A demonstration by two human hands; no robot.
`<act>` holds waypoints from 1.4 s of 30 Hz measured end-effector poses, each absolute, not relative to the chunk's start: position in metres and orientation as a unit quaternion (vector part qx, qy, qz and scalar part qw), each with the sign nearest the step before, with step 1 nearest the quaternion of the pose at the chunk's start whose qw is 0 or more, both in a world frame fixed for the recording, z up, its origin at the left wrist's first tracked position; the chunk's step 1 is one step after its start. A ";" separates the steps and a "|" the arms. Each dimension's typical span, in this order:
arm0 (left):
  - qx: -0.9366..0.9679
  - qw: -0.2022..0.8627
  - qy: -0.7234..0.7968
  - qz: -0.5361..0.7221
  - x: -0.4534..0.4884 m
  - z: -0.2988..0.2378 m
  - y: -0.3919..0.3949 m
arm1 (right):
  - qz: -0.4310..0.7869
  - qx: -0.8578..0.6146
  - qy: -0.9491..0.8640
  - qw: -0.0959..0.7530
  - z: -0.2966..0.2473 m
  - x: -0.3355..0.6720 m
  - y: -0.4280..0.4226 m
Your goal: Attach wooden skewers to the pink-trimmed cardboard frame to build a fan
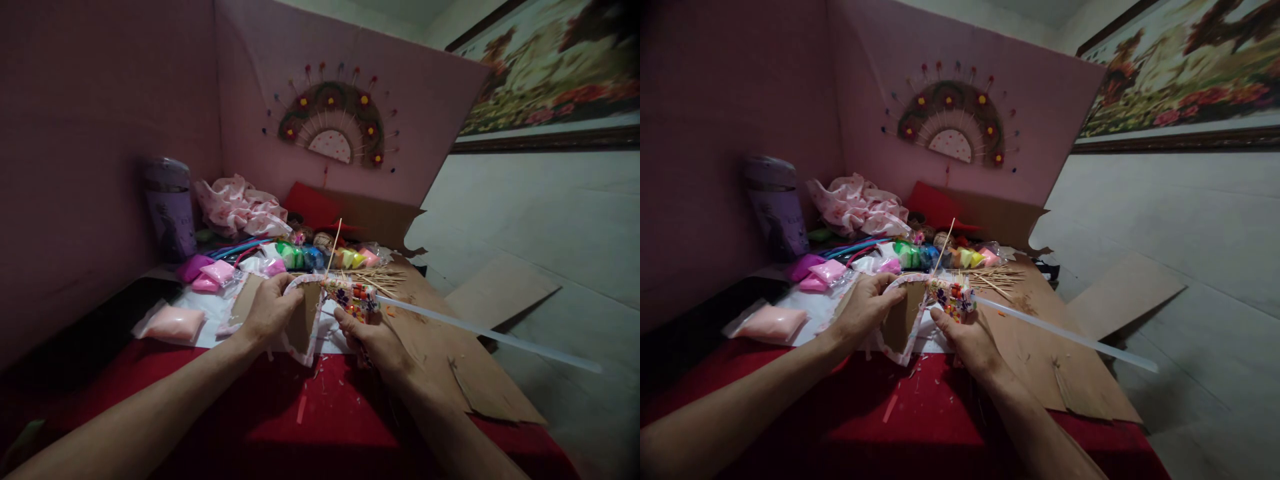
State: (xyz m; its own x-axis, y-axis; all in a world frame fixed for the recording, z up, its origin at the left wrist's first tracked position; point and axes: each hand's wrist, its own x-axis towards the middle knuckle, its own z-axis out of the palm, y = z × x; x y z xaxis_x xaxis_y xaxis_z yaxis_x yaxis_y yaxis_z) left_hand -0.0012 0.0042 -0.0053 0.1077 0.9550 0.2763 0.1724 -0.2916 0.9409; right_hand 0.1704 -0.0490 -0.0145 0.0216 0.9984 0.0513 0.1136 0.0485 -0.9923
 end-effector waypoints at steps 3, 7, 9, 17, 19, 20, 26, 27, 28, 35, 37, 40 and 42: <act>0.631 0.394 0.448 0.496 -0.001 -0.005 0.004 | 0.454 -0.534 -0.526 0.481 -0.015 0.170 -0.049; 0.629 0.399 0.445 0.496 -0.001 -0.004 0.003 | 0.453 -0.536 -0.527 0.480 -0.015 0.171 -0.048; 0.626 0.403 0.445 0.498 -0.001 -0.004 0.003 | 0.450 -0.530 -0.530 0.485 -0.014 0.172 -0.047; 0.627 0.398 0.449 0.497 -0.001 -0.001 0.002 | 0.462 -0.513 -0.538 0.484 -0.013 0.169 -0.048; 0.623 0.403 0.446 0.500 0.000 -0.001 0.001 | 0.457 -0.517 -0.535 0.488 -0.013 0.169 -0.048; 0.622 0.406 0.445 0.501 0.000 -0.001 0.001 | 0.453 -0.519 -0.532 0.493 -0.013 0.169 -0.048; 0.631 0.396 0.441 0.501 -0.002 -0.007 0.005 | 0.432 -0.509 -0.508 0.543 -0.012 0.168 -0.049; 0.632 0.393 0.443 0.500 -0.002 -0.008 0.006 | 0.432 -0.507 -0.502 0.551 -0.012 0.169 -0.049; 0.634 0.391 0.444 0.498 -0.002 -0.010 0.007 | 0.433 -0.504 -0.496 0.558 -0.012 0.169 -0.049; 0.629 0.395 0.448 0.497 -0.002 -0.010 0.007 | 0.428 -0.507 -0.508 0.549 -0.020 0.171 -0.041; 0.628 0.398 0.446 0.499 -0.002 -0.010 0.006 | 0.438 -0.499 -0.531 0.526 -0.021 0.171 -0.040; 0.625 0.401 0.442 0.503 -0.002 -0.009 0.006 | 0.450 -0.495 -0.527 0.524 -0.015 0.170 -0.042; 0.624 0.401 0.443 0.503 -0.003 -0.009 0.006 | 0.444 -0.513 -0.496 0.542 -0.006 0.172 -0.046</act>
State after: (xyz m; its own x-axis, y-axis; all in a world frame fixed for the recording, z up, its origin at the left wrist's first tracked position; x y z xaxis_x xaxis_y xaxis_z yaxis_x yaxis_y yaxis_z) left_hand -0.0030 0.0061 -0.0090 0.1002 0.9569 0.2727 0.1499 -0.2855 0.9466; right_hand 0.1720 -0.0461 -0.0058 0.1134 0.9902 0.0820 0.0275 0.0793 -0.9965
